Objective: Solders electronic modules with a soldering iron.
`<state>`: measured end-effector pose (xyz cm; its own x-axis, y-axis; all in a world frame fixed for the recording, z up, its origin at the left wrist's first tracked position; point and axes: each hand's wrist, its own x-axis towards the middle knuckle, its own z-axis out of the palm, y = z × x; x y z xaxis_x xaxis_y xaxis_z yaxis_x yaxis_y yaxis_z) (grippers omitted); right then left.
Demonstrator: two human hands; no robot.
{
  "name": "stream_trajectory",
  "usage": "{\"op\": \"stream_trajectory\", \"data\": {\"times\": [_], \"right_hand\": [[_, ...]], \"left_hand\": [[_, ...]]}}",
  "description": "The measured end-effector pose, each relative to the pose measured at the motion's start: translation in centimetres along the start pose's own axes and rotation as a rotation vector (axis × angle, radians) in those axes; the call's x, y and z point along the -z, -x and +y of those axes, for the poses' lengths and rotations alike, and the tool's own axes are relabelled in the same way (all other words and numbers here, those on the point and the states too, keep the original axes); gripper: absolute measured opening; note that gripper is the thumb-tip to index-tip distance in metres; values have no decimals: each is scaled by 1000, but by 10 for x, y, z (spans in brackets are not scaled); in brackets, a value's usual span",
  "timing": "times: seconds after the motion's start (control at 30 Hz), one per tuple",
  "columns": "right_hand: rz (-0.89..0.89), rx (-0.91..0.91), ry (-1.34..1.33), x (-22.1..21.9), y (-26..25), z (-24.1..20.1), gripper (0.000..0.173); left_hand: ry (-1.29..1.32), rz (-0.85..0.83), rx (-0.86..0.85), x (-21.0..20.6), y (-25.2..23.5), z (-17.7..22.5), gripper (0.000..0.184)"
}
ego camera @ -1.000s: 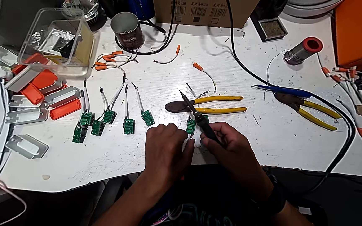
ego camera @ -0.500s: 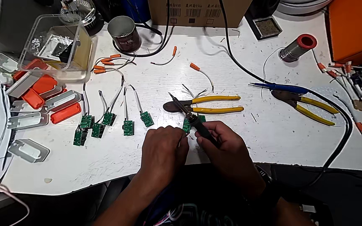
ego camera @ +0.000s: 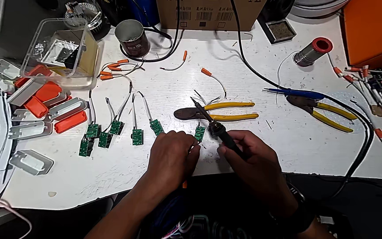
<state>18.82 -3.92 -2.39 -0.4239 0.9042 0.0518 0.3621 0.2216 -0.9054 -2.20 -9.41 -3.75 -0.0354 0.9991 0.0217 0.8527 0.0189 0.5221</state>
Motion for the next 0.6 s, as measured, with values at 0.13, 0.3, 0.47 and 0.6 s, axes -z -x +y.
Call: {"op": "stream_trajectory", "data": {"times": [0.13,0.3,0.47,0.6], "right_hand": [[18,29,-61,12,6,8,21],[90,8,-145,25,11,20,23],[109,9,-166,27,14,32,24],[116,12,-192,27,14,34,24]], "left_hand": [[75,52,-58,3,5,-8,29],[86,-18,-362,18,38,-30,29],[-191,6,-504,8,60,-32,35],[-198,146,-614,1,54,-36,20]]}}
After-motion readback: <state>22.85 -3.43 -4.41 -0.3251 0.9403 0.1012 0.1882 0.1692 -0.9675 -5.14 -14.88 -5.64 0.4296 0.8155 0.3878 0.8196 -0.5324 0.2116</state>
